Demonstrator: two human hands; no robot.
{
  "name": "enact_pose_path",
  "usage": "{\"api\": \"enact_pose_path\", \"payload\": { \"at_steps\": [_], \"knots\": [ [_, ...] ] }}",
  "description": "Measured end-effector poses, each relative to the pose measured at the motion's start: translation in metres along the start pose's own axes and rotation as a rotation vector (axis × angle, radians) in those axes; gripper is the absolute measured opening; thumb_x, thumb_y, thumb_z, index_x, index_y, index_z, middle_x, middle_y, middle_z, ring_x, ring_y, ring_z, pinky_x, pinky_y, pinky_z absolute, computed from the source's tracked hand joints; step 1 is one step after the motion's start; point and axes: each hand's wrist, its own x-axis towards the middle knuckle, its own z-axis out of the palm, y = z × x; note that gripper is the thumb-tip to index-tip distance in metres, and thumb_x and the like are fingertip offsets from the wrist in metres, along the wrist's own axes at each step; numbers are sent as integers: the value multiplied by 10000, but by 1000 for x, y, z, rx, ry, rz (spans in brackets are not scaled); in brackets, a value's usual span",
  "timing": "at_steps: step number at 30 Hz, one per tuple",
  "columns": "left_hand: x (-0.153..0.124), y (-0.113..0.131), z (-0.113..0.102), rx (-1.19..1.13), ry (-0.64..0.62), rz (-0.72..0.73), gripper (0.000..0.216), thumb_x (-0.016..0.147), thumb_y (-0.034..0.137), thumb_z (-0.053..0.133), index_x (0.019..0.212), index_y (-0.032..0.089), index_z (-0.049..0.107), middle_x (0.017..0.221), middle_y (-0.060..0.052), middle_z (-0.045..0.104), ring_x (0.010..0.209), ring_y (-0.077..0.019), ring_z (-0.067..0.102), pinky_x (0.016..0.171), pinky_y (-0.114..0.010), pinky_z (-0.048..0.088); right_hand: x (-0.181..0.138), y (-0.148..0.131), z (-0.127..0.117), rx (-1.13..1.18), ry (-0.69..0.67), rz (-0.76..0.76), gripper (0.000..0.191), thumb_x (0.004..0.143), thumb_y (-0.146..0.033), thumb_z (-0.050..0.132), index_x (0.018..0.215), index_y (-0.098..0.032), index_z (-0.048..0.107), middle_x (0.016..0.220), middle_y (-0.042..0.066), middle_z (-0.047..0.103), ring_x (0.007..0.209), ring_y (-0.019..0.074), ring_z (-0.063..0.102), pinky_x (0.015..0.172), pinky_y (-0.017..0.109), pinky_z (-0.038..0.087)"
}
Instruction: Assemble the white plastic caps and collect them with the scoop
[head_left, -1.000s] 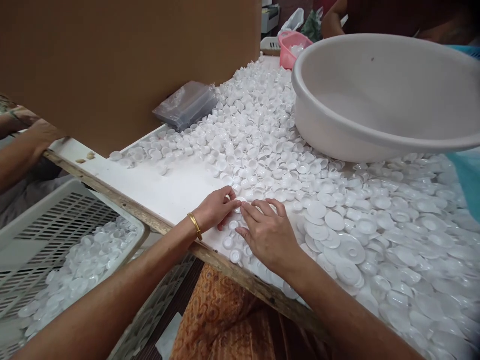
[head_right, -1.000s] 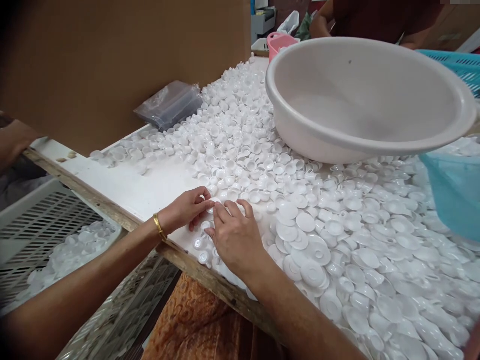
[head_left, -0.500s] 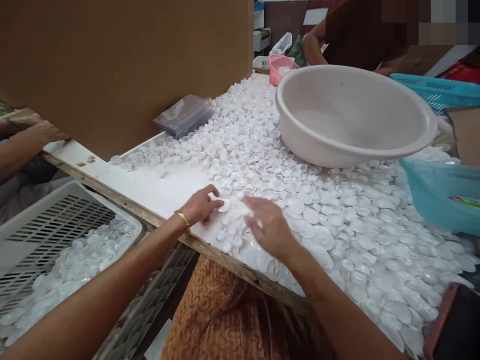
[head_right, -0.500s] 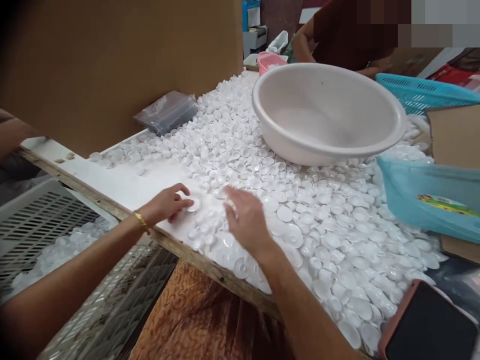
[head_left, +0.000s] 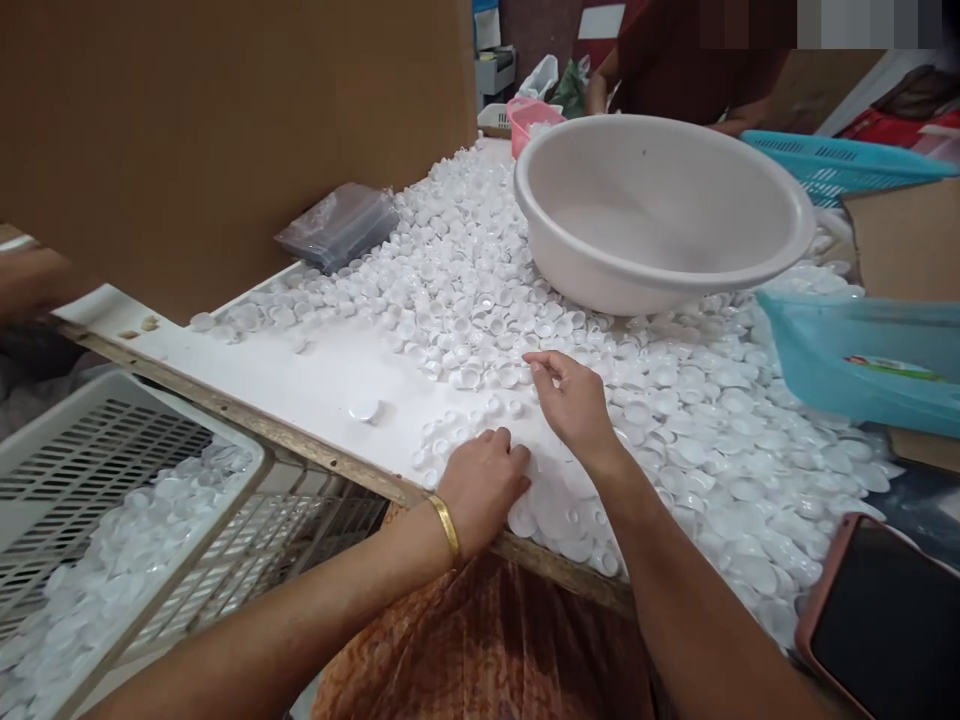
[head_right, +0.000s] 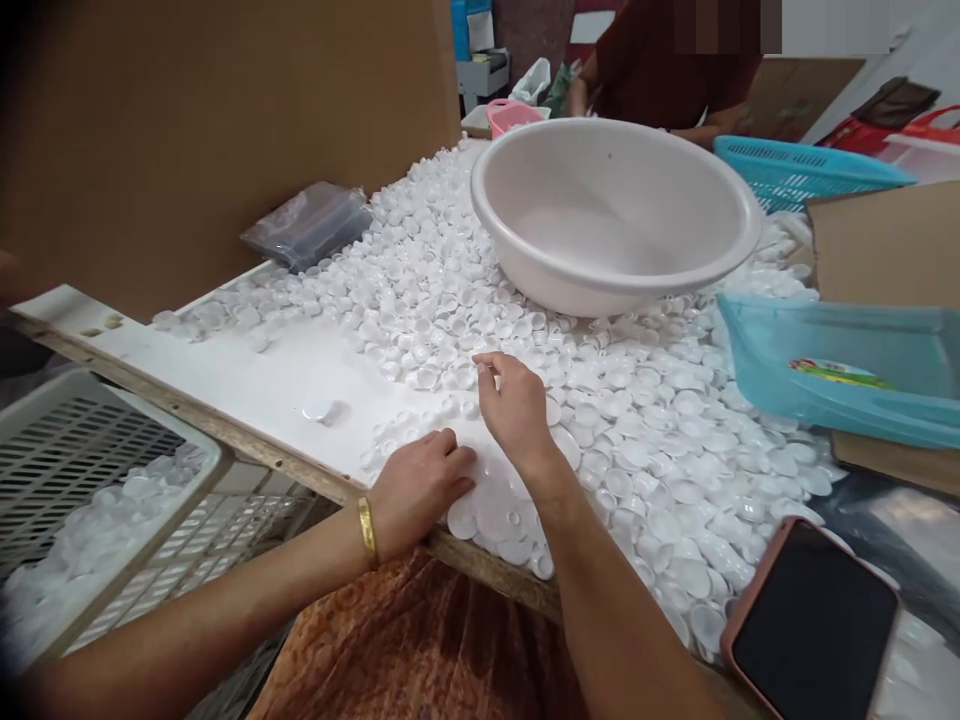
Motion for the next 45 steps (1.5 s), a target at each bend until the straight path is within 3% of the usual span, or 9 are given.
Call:
{"api": "enact_pose_path", "payload": {
  "at_steps": [3, 7, 11, 17, 21, 23, 26, 32, 45],
  "knots": [
    [1, -2, -1, -172, -27, -114, 264, 748, 295, 582, 989, 188, 598, 894, -75, 572, 781, -214, 556, 658, -312, 426, -7, -6, 8, 5, -96, -148, 234, 828, -208, 451, 969, -204, 637, 998, 28, 659, 933, 166, 587, 846, 311, 447],
    [-1, -13, -3, -469, -20, -158, 110, 700, 262, 623, 698, 154, 642, 715, -42, 607, 660, -171, 546, 601, -266, 388, -14, -13, 17, -7, -256, -251, 230, 823, -179, 469, 967, -214, 645, 969, 19, 663, 958, 173, 560, 862, 329, 432],
    [-8, -28, 1, -814, 47, -159, 147, 752, 264, 577, 717, 166, 681, 649, -5, 628, 629, -139, 546, 580, -225, 390, -15, -14, 23, -18, -308, -264, 228, 824, -168, 473, 960, -215, 650, 926, 12, 671, 924, 165, 555, 811, 310, 445],
    [-11, -27, 5, -849, 198, -26, 155, 764, 243, 575, 727, 210, 723, 838, -43, 651, 789, -159, 574, 694, -237, 440, -11, -10, 26, -37, -277, -203, 225, 833, -193, 468, 958, -220, 652, 930, 14, 668, 921, 166, 561, 817, 318, 440],
    [-17, -45, -9, -1097, 212, -186, 178, 747, 277, 599, 847, 184, 713, 775, -40, 661, 647, -124, 561, 585, -215, 438, -10, -14, 24, -22, -341, -170, 198, 832, -217, 490, 936, -225, 659, 915, 7, 674, 901, 161, 565, 795, 307, 432],
    [-20, -59, -17, -1123, 164, -300, 183, 747, 290, 588, 798, 157, 702, 607, -9, 613, 486, -87, 483, 463, -192, 368, -11, -16, 26, -80, -377, -200, 179, 819, -213, 515, 917, -231, 663, 911, 6, 676, 904, 175, 557, 801, 330, 409],
    [-20, -75, -26, -1111, 102, -318, 184, 752, 285, 560, 689, 138, 651, 465, 39, 483, 415, -60, 401, 416, -173, 290, -13, -17, 31, -200, -353, -231, 191, 812, -173, 508, 909, -235, 660, 923, 13, 674, 924, 195, 540, 802, 364, 368],
    [-13, -99, -32, -1090, 330, -475, 159, 698, 272, 583, 662, 118, 594, 483, 55, 438, 434, -45, 363, 431, -171, 271, -17, -26, 40, -300, -394, -305, 148, 823, -279, 542, 918, -236, 647, 951, 26, 665, 944, 209, 510, 792, 377, 318],
    [-3, -115, -20, -1244, 336, -526, 240, 583, 303, 657, 696, 105, 584, 510, 41, 482, 425, -40, 357, 402, -177, 224, -18, -33, 73, -482, -337, -213, 195, 799, -390, 574, 786, -200, 614, 821, 37, 632, 855, 202, 485, 713, 333, 258]
  ]
}}
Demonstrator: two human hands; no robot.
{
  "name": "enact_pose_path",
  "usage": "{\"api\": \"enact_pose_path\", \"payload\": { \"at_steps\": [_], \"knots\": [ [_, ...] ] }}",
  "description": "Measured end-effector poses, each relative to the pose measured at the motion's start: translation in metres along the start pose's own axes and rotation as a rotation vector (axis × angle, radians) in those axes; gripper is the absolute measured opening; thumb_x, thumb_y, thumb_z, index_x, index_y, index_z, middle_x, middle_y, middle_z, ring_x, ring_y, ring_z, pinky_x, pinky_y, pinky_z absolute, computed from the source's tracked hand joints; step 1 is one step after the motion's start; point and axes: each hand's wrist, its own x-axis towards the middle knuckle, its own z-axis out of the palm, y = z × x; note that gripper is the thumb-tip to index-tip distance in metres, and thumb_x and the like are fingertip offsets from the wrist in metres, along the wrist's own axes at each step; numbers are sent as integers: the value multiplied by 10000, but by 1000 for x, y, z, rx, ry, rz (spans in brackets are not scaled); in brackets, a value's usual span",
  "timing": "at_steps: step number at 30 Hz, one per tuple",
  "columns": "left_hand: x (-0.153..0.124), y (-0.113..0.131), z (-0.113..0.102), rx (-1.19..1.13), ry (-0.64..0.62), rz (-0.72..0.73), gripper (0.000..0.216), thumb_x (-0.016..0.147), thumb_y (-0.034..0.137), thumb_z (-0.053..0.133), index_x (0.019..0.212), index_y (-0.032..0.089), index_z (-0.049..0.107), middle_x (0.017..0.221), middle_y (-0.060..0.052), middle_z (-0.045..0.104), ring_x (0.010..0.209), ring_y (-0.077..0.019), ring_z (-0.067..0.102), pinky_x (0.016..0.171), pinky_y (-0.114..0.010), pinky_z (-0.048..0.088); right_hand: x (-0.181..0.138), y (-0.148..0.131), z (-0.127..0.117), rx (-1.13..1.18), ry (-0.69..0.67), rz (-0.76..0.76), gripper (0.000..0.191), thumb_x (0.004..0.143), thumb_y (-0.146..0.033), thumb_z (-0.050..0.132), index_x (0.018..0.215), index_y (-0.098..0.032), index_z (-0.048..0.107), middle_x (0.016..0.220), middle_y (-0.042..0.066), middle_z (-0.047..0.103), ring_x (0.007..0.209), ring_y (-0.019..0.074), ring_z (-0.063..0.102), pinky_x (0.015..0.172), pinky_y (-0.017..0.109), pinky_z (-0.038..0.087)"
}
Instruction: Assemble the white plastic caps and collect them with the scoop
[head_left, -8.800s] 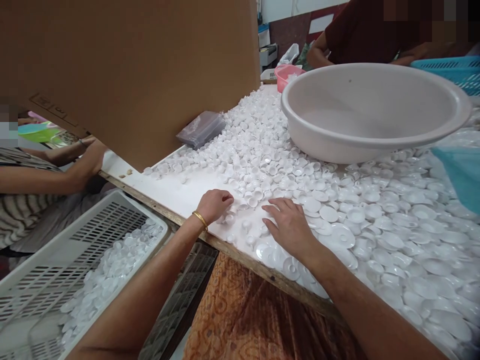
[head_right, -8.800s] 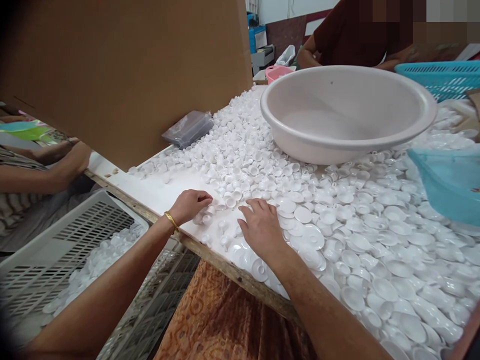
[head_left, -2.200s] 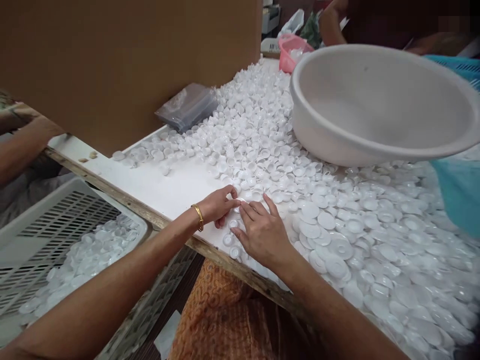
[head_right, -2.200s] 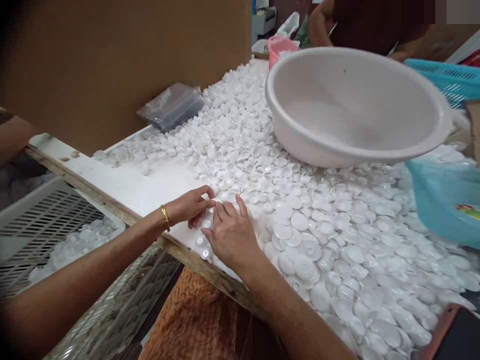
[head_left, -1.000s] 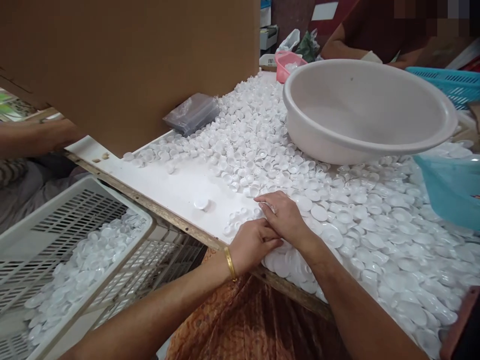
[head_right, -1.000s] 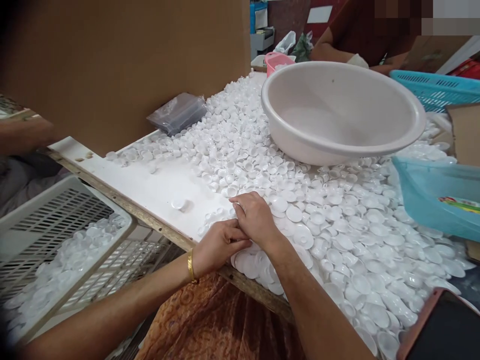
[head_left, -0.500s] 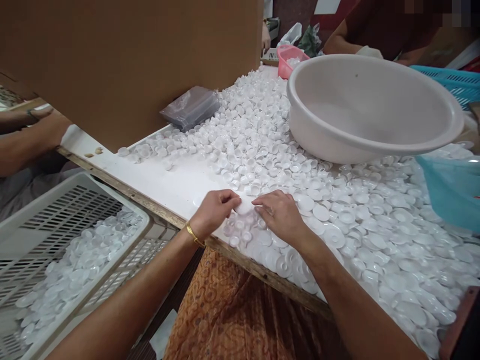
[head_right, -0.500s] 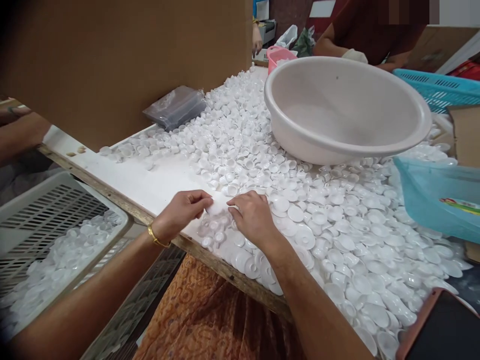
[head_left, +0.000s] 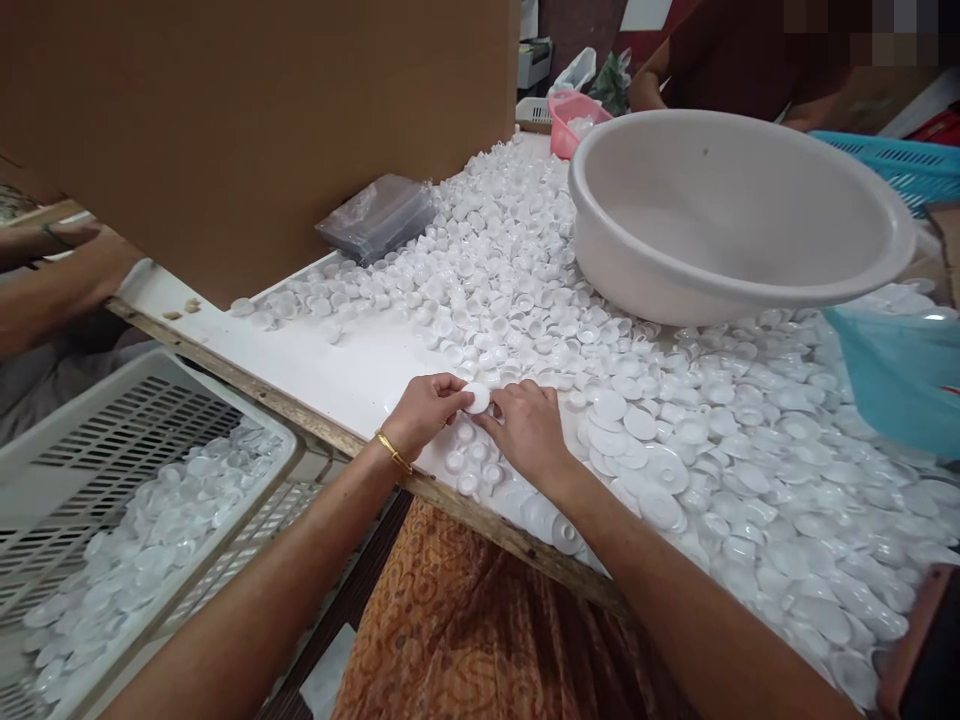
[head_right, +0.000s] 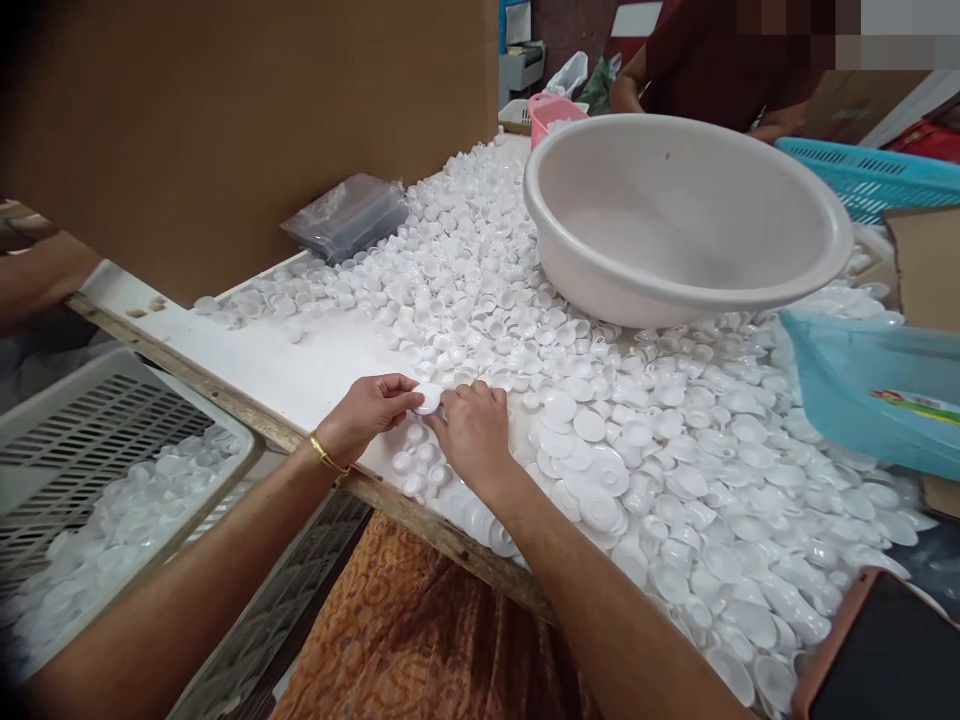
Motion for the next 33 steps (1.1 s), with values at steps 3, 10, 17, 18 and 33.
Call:
{"api": "enact_pose_path", "payload": {
  "at_steps": [3, 10, 17, 18, 33],
  "knots": [
    [6, -5, 1, 95, -3, -22, 232, 582, 285, 658, 706, 95, 607, 477, 49, 471, 416, -40, 346, 399, -179, 224, 3, 0, 4, 20, -14, 21, 190, 797, -382, 581, 756, -197, 596, 786, 26, 634, 829, 190, 495, 712, 323, 256],
    [9, 0, 1, 205, -62, -37, 212, 636, 252, 617, 764, 93, 677, 413, 63, 429, 394, -39, 325, 390, -175, 227, 5, 4, 4, 81, -38, 42, 160, 823, -346, 544, 788, -211, 621, 754, 20, 633, 814, 176, 512, 734, 319, 261],
    [12, 2, 2, 246, -75, -61, 205, 652, 242, 609, 781, 90, 658, 418, 51, 458, 356, -46, 340, 363, -177, 250, 2, 4, -2, 85, -14, 36, 195, 804, -237, 546, 986, -219, 614, 806, 22, 651, 855, 189, 518, 755, 332, 275],
    [13, 2, 2, 240, -77, -70, 197, 646, 241, 616, 770, 91, 647, 422, 52, 456, 352, -46, 338, 360, -177, 251, 0, 4, -4, 84, 15, 29, 267, 798, -221, 550, 1062, -214, 585, 842, 24, 655, 872, 192, 515, 762, 336, 276],
    [18, -1, 1, 381, -130, 68, 142, 673, 273, 579, 713, 138, 563, 448, 75, 408, 405, -55, 345, 408, -175, 261, -12, 1, -4, -149, 96, -262, 209, 889, -154, 423, 962, -175, 618, 945, 28, 661, 878, 172, 488, 806, 363, 256]
  ]
}}
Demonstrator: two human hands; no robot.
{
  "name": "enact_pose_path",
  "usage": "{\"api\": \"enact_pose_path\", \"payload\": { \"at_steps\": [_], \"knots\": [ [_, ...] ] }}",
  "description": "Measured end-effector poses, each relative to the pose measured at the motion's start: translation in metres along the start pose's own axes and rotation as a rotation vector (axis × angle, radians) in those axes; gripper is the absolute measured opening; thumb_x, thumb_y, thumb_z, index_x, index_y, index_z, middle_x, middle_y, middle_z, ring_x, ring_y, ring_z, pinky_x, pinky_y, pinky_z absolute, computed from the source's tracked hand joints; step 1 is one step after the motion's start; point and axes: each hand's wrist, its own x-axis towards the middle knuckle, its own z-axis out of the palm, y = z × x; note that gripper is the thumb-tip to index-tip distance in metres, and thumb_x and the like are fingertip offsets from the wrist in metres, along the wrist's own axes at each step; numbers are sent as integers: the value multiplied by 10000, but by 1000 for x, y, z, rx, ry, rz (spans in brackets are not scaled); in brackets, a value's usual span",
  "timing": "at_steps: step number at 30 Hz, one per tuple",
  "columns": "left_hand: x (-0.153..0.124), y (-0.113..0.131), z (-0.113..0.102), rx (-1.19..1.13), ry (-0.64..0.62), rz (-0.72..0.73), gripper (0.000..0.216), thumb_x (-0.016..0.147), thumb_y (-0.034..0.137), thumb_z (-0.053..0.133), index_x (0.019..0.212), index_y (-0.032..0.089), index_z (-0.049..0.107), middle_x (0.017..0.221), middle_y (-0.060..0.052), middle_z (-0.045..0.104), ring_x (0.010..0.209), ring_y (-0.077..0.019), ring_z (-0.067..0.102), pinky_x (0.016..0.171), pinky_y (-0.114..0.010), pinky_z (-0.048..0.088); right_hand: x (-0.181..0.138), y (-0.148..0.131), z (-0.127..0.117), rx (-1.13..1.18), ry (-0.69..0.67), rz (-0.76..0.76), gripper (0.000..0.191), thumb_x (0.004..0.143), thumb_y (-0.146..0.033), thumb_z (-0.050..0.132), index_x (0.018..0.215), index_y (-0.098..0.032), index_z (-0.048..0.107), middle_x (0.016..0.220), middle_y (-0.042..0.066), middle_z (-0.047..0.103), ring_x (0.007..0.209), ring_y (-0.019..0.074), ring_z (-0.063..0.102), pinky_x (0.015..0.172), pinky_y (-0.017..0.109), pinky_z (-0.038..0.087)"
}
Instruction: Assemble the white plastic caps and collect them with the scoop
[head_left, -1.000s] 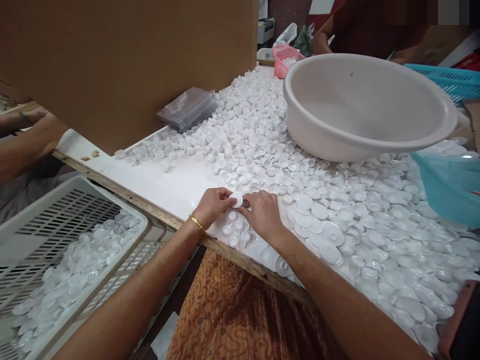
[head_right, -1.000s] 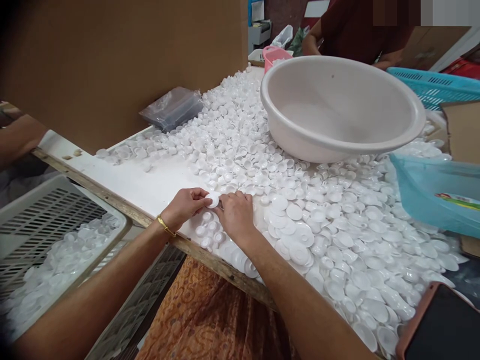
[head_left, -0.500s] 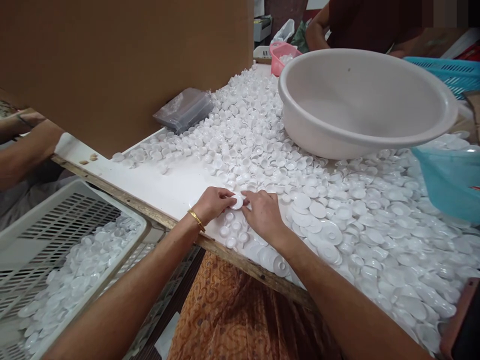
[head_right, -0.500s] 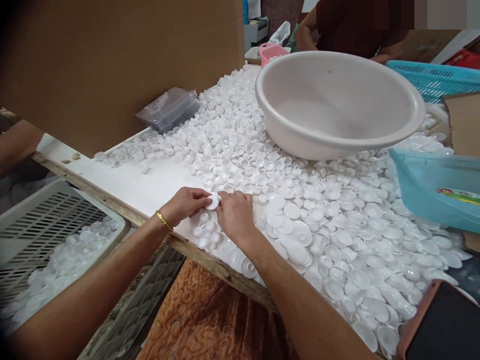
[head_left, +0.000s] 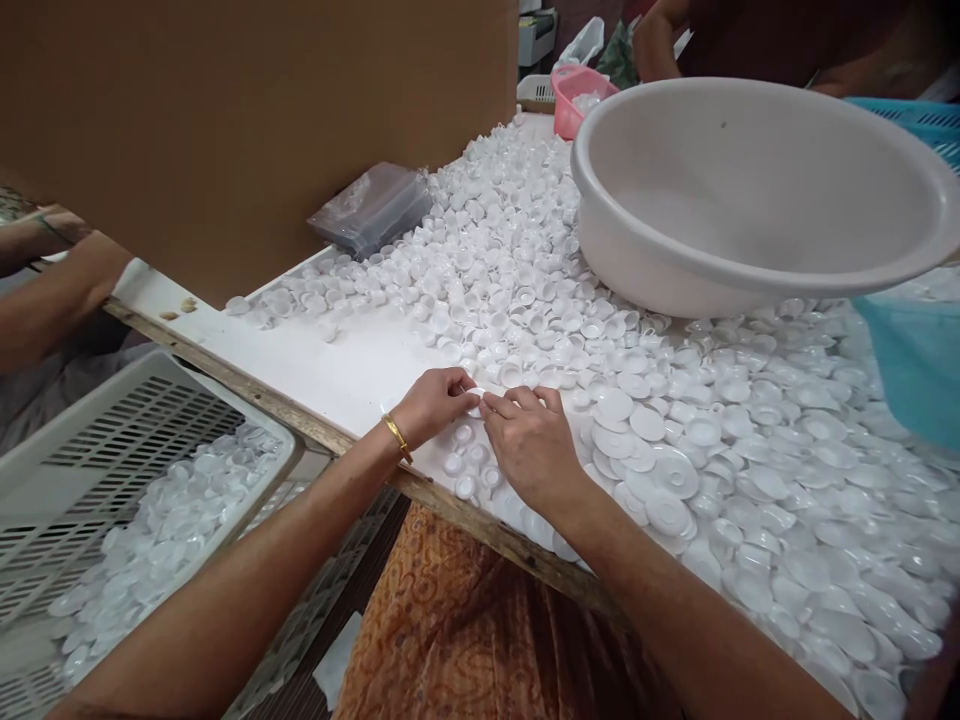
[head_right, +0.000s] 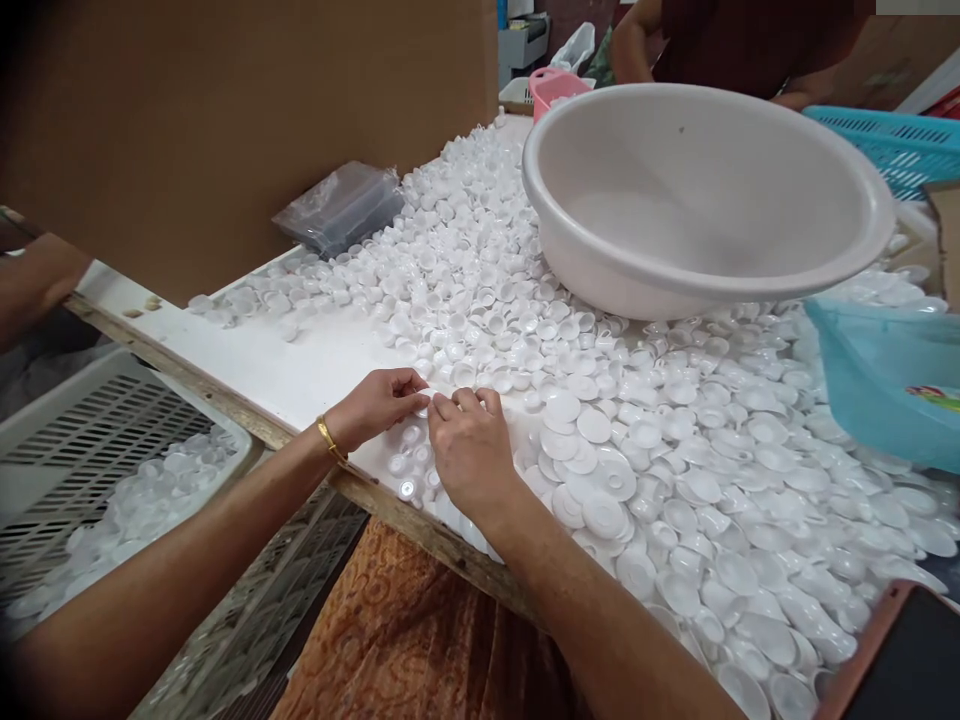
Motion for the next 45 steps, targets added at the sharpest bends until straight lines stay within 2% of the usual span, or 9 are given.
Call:
{"api": "enact_pose_path", "payload": {
  "at_steps": [5, 11, 17, 19, 22, 26, 30, 38, 45],
  "knots": [
    [0, 1, 0, 65, 13, 13, 129, 702, 255, 571, 774, 149, 557, 487, 69, 425, 423, -56, 369, 409, -166, 266, -2, -4, -4, -28, -49, -36, 253, 882, -135, 412, 1055, -149, 596, 1067, 57, 631, 963, 197, 476, 855, 382, 267],
    [2, 9, -6, -6, -178, -91, 158, 768, 203, 529, 922, 181, 504, 423, 96, 370, 323, -55, 333, 348, -154, 262, 2, -10, -11, -10, -138, -34, 285, 842, -88, 405, 1018, -123, 627, 1030, 106, 631, 1060, 226, 451, 1015, 437, 174],
    [-7, 6, 0, -7, -51, -118, 223, 767, 243, 548, 978, 184, 508, 453, 87, 409, 352, -83, 418, 372, -187, 377, -5, -10, -12, 2, -80, 11, 300, 863, -149, 396, 1066, -176, 616, 1098, 63, 621, 1094, 222, 452, 1045, 470, 151],
    [-13, 3, 3, 120, 83, -55, 234, 755, 254, 570, 974, 174, 548, 528, 51, 484, 427, -100, 487, 436, -217, 433, -8, -11, -11, -2, -45, 19, 296, 868, -172, 404, 1080, -180, 611, 1117, 65, 615, 1111, 230, 448, 1046, 481, 151],
    [-25, -2, 7, 428, 307, 273, 200, 802, 233, 515, 962, 178, 622, 823, -46, 604, 717, -140, 596, 668, -268, 496, -11, -12, -10, -32, -9, -11, 282, 854, -183, 434, 1065, -161, 620, 1095, 85, 621, 1145, 251, 428, 1062, 492, 116],
    [-41, -9, 10, 763, 274, 559, 300, 850, 154, 397, 1065, 163, 608, 1103, -98, 594, 987, -181, 571, 850, -319, 475, -12, -14, -10, -52, -6, -19, 277, 846, -182, 441, 1053, -152, 623, 1101, 83, 620, 1152, 264, 427, 1069, 508, 105],
    [-48, -12, 7, 893, 201, 611, 333, 840, 172, 413, 1133, 147, 569, 1186, -116, 567, 1084, -202, 532, 931, -381, 438, -12, -14, -10, -40, -15, -22, 289, 845, -174, 438, 1067, -139, 620, 1128, 96, 606, 1154, 270, 430, 1072, 516, 102],
    [-49, -16, 8, 864, 200, 623, 360, 849, 199, 390, 1167, 153, 551, 1211, -114, 558, 1145, -217, 497, 1082, -537, 155, -5, -19, -13, -20, -88, -35, 338, 847, -135, 399, 1120, -88, 594, 1136, 147, 588, 1168, 271, 420, 1084, 501, 76],
    [-50, -5, 15, 912, 239, 664, 344, 840, 194, 395, 1113, 126, 592, 1141, -126, 598, 1120, -238, 514, 1090, -548, 112, -8, -11, -9, 67, -98, 31, 335, 879, -170, 381, 1159, -174, 566, 1202, 55, 575, 1182, 229, 418, 1077, 506, 81]
  ]
}}
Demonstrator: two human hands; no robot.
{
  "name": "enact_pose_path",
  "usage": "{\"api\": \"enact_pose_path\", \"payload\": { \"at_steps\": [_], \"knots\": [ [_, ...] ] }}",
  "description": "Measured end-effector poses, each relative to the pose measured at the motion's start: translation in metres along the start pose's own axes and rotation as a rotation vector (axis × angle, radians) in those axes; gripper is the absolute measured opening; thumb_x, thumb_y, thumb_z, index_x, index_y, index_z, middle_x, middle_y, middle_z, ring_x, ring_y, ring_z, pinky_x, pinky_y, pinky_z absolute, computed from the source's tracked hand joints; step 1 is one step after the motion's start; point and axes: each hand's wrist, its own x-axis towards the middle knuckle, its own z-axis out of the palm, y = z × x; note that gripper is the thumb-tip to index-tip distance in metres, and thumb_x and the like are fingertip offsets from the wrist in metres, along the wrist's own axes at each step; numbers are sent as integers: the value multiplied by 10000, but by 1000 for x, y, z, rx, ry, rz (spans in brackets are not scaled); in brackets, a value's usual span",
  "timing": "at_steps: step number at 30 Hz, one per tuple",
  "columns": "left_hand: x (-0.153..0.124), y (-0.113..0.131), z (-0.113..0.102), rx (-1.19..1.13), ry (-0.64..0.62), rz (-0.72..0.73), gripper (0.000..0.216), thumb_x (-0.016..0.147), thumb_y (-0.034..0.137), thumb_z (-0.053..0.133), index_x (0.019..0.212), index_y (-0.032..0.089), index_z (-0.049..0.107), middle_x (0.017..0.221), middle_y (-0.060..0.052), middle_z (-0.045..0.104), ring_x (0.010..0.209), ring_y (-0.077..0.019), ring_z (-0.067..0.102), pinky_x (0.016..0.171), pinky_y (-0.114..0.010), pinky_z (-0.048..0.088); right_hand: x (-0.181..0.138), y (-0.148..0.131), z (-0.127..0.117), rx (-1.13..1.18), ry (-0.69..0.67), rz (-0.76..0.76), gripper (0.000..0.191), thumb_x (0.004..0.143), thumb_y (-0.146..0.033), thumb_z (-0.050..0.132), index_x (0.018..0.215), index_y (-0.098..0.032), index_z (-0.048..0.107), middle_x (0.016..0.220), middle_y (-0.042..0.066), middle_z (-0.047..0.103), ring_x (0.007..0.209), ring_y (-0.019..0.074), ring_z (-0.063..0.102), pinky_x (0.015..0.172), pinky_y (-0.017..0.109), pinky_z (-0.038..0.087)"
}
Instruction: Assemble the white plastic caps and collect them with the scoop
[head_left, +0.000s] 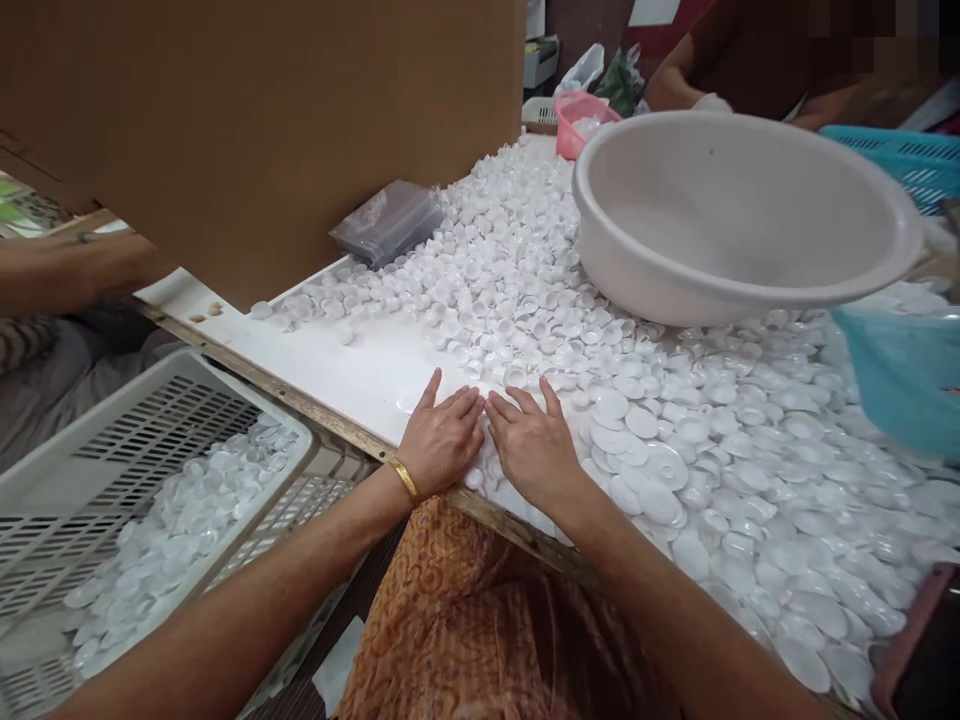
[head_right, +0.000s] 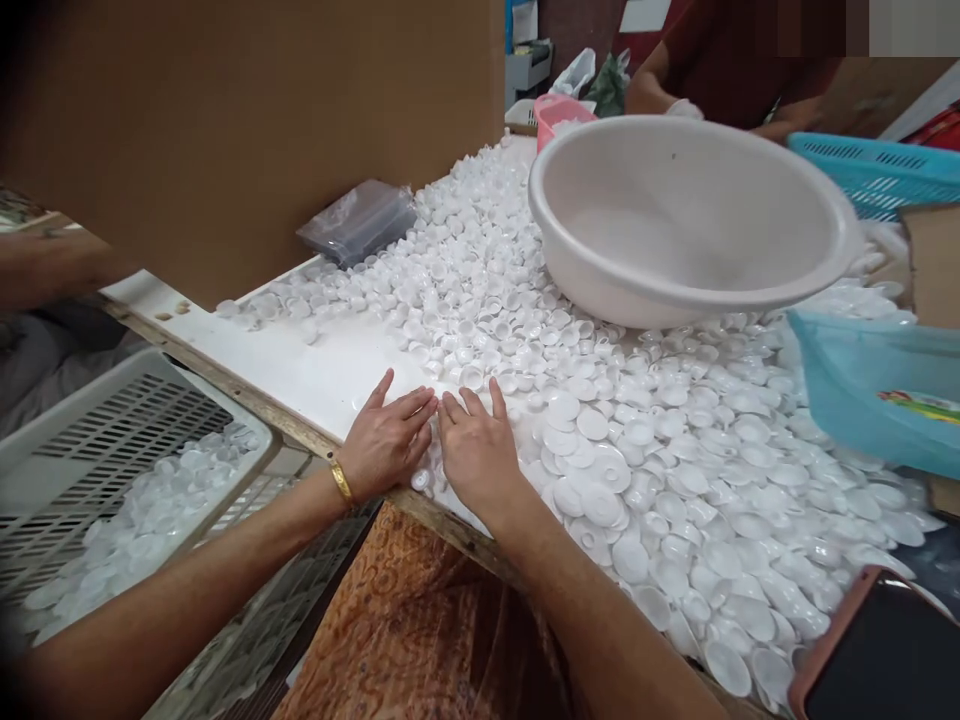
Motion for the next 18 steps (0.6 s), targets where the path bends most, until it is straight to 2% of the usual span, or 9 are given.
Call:
{"api": "enact_pose_path", "payload": {
  "at_steps": [2, 4, 8, 10, 12, 13, 16, 18],
  "knots": [
    [-2, -3, -3, 33, 10, -17, 327, 842, 210, 412, 1106, 160, 600, 1137, -97, 606, 1160, -256, 477, 1082, -575, 74, -3, 6, -2, 85, 4, 37, 322, 891, -210, 383, 1155, -214, 568, 1205, 31, 576, 1195, 222, 414, 1064, 523, 106],
    [-8, -12, -8, 69, 35, -70, 308, 842, 228, 427, 1088, 199, 611, 1119, -70, 618, 1199, -273, 435, 1066, -602, 41, -4, 15, -10, 199, 35, 98, 323, 897, -239, 385, 1174, -238, 551, 1209, 22, 574, 1192, 202, 426, 1048, 504, 184],
    [-20, -20, -23, 171, 127, -222, 267, 848, 261, 434, 1014, 232, 642, 1092, -62, 627, 1183, -298, 436, 1026, -635, 55, -4, 40, -38, 379, 245, 255, 331, 886, -228, 398, 1176, -212, 555, 1185, 30, 588, 1135, 163, 481, 976, 371, 352],
    [-20, -3, -29, 144, 136, -215, 249, 852, 268, 446, 1001, 226, 641, 1082, -69, 624, 1106, -277, 487, 1001, -593, 186, -4, 51, -48, 402, 311, 335, 312, 870, -217, 409, 1120, -202, 597, 1134, 35, 617, 1096, 172, 511, 947, 351, 385],
    [-13, 27, -29, 21, 38, -99, 220, 852, 280, 466, 959, 214, 646, 991, -66, 638, 958, -226, 535, 889, -460, 369, -5, 58, -52, 407, 299, 387, 300, 857, -213, 421, 1081, -203, 620, 1097, 33, 635, 1068, 185, 533, 925, 352, 404],
    [-8, 44, -25, -44, -44, -37, 207, 850, 288, 477, 930, 208, 650, 936, -65, 637, 899, -207, 535, 820, -399, 411, -6, 60, -52, 409, 279, 397, 297, 854, -214, 425, 1074, -203, 623, 1090, 30, 638, 1060, 189, 540, 918, 350, 410],
    [13, 85, -6, -16, -151, 43, 183, 822, 296, 523, 861, 161, 641, 851, -89, 600, 853, -228, 508, 724, -372, 420, -7, 64, -46, 406, 242, 391, 294, 851, -212, 425, 1062, -194, 629, 1080, 25, 643, 1044, 187, 552, 914, 330, 417],
    [26, 98, 8, 33, -177, 38, 211, 762, 330, 599, 799, 125, 628, 835, -114, 579, 875, -265, 493, 724, -396, 417, -7, 64, -41, 393, 230, 385, 292, 847, -206, 427, 1054, -187, 632, 1076, 29, 645, 1038, 185, 556, 917, 325, 416]
  ]
}}
